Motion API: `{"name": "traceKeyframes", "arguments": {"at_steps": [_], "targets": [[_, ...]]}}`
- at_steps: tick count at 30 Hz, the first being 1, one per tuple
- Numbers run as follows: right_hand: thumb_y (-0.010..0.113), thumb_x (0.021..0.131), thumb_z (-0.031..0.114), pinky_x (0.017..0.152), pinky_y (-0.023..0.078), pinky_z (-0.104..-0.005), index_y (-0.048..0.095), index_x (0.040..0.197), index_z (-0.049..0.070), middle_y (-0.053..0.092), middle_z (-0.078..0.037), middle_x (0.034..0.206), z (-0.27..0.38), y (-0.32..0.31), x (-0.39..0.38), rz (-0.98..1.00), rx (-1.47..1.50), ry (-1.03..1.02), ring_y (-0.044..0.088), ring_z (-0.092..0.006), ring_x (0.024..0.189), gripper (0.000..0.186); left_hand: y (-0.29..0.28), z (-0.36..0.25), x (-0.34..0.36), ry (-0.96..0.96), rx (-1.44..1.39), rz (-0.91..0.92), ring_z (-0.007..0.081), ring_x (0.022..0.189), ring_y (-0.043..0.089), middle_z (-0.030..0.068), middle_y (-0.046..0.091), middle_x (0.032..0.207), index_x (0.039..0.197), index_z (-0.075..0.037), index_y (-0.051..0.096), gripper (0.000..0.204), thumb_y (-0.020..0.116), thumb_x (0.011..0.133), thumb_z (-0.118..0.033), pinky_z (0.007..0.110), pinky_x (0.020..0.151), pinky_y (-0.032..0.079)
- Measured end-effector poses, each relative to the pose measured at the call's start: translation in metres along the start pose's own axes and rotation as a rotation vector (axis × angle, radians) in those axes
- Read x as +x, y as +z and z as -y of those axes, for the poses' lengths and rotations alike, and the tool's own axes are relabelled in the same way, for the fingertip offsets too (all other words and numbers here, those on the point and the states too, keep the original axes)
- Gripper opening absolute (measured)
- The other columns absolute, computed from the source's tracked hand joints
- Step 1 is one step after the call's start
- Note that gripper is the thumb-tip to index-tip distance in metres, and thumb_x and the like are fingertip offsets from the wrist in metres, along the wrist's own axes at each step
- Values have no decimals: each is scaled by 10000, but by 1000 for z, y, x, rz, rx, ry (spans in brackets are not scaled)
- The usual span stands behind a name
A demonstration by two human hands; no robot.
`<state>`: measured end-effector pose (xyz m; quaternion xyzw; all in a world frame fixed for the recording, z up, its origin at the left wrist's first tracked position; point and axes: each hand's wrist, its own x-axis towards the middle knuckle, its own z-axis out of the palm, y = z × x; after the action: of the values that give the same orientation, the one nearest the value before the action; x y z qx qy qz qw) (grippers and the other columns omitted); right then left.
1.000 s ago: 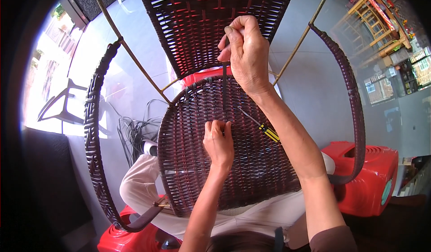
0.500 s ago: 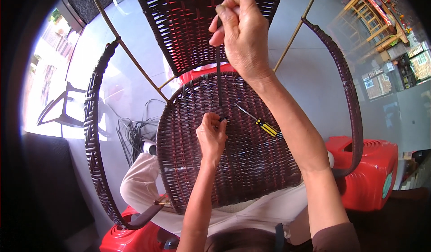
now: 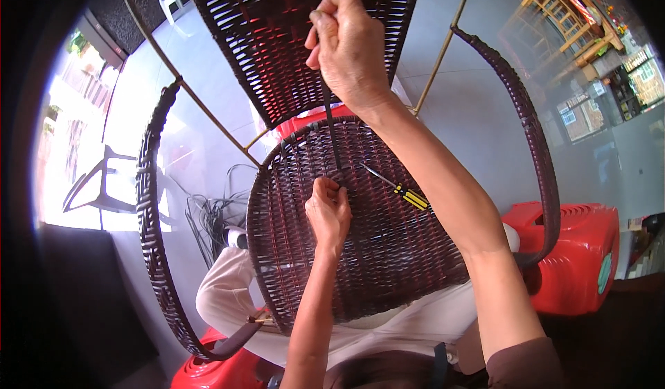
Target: The person weaves a dark plastic strip into the seat of a wicker chair, using a screwdriver and pliers to manipulate the material and secure it in place.
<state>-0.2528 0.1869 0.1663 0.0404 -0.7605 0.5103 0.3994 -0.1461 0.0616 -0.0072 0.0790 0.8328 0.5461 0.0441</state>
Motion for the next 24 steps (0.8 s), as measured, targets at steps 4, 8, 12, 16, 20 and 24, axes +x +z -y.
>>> {"name": "traceKeyframes", "arguments": {"at_steps": [4, 8, 12, 16, 20, 24], "targets": [[478, 926, 59, 405, 475, -266, 463, 864, 6, 574, -83, 580, 6, -3, 3, -3, -49, -48, 592, -156, 474, 83, -13, -15, 4, -129, -326, 97, 122, 423, 510, 86, 577, 645, 871, 29, 540, 107, 590, 835, -59, 240, 360, 402], [515, 914, 51, 486, 473, -211, 501, 899, -1, 598, -59, 685, 59, -27, -19, 328, 75, 122, 591, -89, 548, 57, -50, -51, 26, 149, -386, -48, 178, 921, 603, 114, 630, 1019, 1135, 32, 574, 356, 677, 822, -103, 315, 813, 503], [541, 890, 7, 530, 456, -202, 513, 913, 3, 590, -34, 727, 77, -53, -56, 367, 20, -42, 548, -60, 593, 36, -80, -99, 33, 315, -754, 227, 178, 1005, 592, 108, 620, 1090, 1205, 25, 531, 496, 736, 760, -52, 308, 906, 458], [565, 887, 26, 549, 460, -197, 526, 917, 5, 593, -42, 773, 76, -64, -68, 318, 45, -68, 546, -60, 617, 54, -88, -111, 25, 302, -663, 375, 115, 832, 614, 71, 639, 910, 996, 39, 623, 186, 656, 836, -49, 233, 752, 498], [584, 897, 105, 533, 450, -184, 541, 969, 12, 605, -28, 815, 65, -70, -74, 331, 101, 56, 538, -55, 614, 126, -70, -103, 15, 235, -787, 276, 109, 671, 591, 58, 608, 771, 955, 41, 621, 132, 570, 903, -68, 235, 648, 499], [590, 889, 149, 587, 504, -236, 563, 1094, 3, 632, -88, 858, 25, -74, -107, 301, 153, 490, 612, -119, 666, 253, -71, -107, 25, 212, -737, 62, 108, 609, 564, 53, 596, 690, 927, 46, 614, 167, 554, 918, -109, 227, 584, 476]]}}
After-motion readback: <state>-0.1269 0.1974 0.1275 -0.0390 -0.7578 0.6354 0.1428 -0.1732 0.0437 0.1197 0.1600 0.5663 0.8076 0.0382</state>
